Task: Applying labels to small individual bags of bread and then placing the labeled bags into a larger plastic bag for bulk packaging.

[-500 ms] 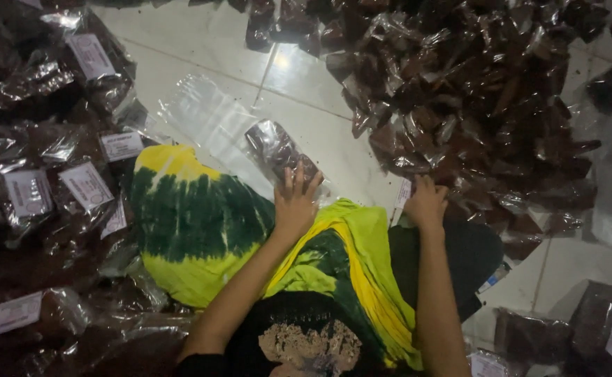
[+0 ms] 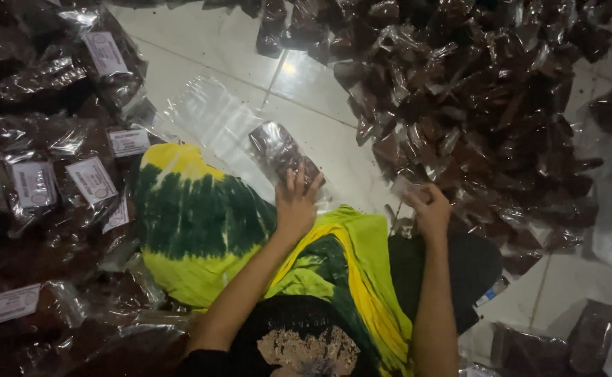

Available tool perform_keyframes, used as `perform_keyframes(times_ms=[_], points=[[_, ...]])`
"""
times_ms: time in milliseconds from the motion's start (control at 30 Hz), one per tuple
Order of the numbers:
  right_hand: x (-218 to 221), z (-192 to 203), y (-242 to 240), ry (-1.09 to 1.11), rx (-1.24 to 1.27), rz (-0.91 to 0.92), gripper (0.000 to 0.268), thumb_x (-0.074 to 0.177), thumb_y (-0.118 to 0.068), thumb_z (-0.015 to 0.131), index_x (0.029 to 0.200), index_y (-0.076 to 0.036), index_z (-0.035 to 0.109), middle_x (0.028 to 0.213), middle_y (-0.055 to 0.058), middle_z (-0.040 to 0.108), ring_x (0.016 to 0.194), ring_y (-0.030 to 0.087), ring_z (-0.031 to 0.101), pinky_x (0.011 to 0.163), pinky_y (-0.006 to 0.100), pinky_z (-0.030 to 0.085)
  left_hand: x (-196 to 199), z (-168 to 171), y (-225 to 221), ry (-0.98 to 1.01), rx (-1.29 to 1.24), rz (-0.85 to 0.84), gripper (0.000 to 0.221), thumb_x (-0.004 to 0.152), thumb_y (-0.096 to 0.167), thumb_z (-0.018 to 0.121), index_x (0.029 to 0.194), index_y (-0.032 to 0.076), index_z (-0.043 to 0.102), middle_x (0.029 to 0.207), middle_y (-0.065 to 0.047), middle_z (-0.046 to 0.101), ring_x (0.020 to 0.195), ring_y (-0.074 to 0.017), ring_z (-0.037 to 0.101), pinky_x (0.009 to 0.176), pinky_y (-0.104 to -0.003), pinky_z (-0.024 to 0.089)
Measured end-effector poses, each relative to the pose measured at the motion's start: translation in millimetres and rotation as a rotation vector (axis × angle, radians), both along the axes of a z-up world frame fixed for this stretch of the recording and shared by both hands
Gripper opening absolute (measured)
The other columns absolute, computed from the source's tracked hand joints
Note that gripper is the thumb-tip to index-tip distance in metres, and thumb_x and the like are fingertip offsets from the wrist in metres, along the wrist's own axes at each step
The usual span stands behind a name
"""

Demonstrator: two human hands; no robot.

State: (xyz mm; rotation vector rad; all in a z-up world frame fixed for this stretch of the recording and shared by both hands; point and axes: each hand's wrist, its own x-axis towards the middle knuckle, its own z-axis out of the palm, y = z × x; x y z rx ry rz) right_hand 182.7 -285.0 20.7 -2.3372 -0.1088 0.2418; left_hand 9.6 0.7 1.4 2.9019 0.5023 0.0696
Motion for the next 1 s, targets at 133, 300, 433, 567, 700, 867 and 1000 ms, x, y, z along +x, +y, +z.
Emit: perform_keyframes(times_ms=[133,300,433,567,700,867,1000], points=[[-16,14,15,0.108,0.087,-0.085,0.033,0.077,-0.028,0.088,0.098,-0.007,0.074,0.096,0.019,0.073,0.093,0.032,0.067,0.087,0.046,0.051,17,-3,8,-0.004,-0.051,0.055,0.085,0.093,0.025,0.067,0.163,0.033,0.02,0.168,-0.018,0.009,0.154,-0.0439,0.008,0.112,-0.074,0.021],[-13,15,14,0.142,0.339,-0.193,0.039,0.079,-0.011,0.085,0.115,-0.003,0.072,0.095,0.016,0.073,0.083,0.025,0.069,0.071,0.039,0.058,22,12,14,0.041,-0.158,0.091,0.081,0.095,0.021,0.063,0.162,0.034,0.019,0.168,-0.018,0.005,0.155,-0.0444,0.001,0.114,-0.074,0.015],[-8,-15,0,0.187,0.338,-0.192,0.035,0.094,-0.015,0.075,0.122,0.005,0.069,0.113,0.03,0.068,0.1,0.037,0.069,0.08,0.046,0.057,31,-28,21,-0.001,-0.032,0.087,0.087,0.092,0.027,0.067,0.163,0.033,0.018,0.167,-0.02,0.005,0.154,-0.0456,0.005,0.111,-0.075,0.019],[-8,-28,-8,-0.359,-0.247,-0.033,0.023,0.098,-0.02,0.069,0.117,-0.011,0.076,0.109,0.023,0.063,0.105,0.042,0.063,0.096,0.048,0.044,37,-16,29,-0.01,-0.013,0.075,0.084,0.092,0.03,0.068,0.162,0.03,0.021,0.167,-0.021,0.007,0.154,-0.0459,0.006,0.112,-0.075,0.018],[-26,25,28,-0.279,0.038,-0.151,0.013,0.097,-0.009,0.072,0.109,-0.007,0.075,0.096,0.015,0.071,0.093,0.034,0.069,0.083,0.044,0.052,20,-55,25,0.049,0.042,-0.098,0.059,0.1,0.041,0.054,0.155,0.034,0.037,0.161,-0.015,0.025,0.151,-0.039,0.02,0.115,-0.069,0.018],[-52,-13,103,0.323,0.109,0.024,0.023,0.088,-0.018,0.074,0.111,-0.014,0.078,0.104,0.013,0.076,0.093,0.031,0.072,0.079,0.042,0.057,16,-53,33,-0.237,0.084,-0.138,0.005,0.093,0.027,0.059,0.094,0.022,0.057,0.089,0.0,0.05,0.08,-0.0183,0.055,0.069,-0.035,0.047],[-60,-55,152,0.538,0.192,-0.115,0.034,0.079,-0.026,0.081,0.112,-0.018,0.078,0.112,0.01,0.076,0.107,0.03,0.071,0.088,0.041,0.055,11,-12,22,-0.294,0.007,-0.181,0.014,0.091,0.024,0.065,0.098,0.021,0.054,0.084,0.002,0.052,0.075,-0.017,0.061,0.066,-0.033,0.051]])
